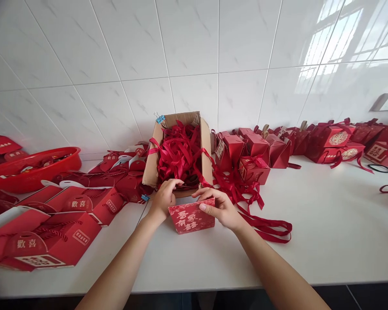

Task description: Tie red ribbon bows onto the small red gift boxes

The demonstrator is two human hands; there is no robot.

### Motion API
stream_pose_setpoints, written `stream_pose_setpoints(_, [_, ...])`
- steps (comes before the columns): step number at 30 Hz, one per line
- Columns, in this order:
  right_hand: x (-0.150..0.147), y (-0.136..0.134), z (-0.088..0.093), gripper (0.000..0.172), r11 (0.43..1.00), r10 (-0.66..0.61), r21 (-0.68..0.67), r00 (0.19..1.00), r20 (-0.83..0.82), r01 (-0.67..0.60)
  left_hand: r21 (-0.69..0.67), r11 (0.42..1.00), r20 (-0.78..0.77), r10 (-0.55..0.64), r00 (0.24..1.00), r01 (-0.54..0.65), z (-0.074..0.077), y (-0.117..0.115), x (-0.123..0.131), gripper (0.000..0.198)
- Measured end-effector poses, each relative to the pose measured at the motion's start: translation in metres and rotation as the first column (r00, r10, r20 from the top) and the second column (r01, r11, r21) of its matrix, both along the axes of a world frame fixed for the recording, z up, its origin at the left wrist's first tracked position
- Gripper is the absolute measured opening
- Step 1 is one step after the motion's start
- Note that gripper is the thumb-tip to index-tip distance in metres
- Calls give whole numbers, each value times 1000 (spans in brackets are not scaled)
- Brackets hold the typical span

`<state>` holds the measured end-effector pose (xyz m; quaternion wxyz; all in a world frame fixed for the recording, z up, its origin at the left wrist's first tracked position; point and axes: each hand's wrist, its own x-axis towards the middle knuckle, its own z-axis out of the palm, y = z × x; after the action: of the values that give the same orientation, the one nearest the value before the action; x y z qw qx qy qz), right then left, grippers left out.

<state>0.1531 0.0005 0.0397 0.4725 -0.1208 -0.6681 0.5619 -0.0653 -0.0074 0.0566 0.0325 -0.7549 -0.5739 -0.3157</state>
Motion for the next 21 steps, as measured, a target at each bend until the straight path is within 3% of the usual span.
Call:
stream_pose_setpoints(3, [-1,-3,2,5,998,56,14,998,-5,-56,-55,997,8,-59,998,60,1,4,-2,65])
stream_pose_setpoints(8, [-3,-4,3,7,999,46,7,999,6,-46,-176,984,42,15,999,-7,1,3,-3,65])
stream_pose_setpoints(21, [-3,-4,3,9,1000,20,-9,1000,1,-20,-169,979,-18,114,993,-115,3,6,0,54])
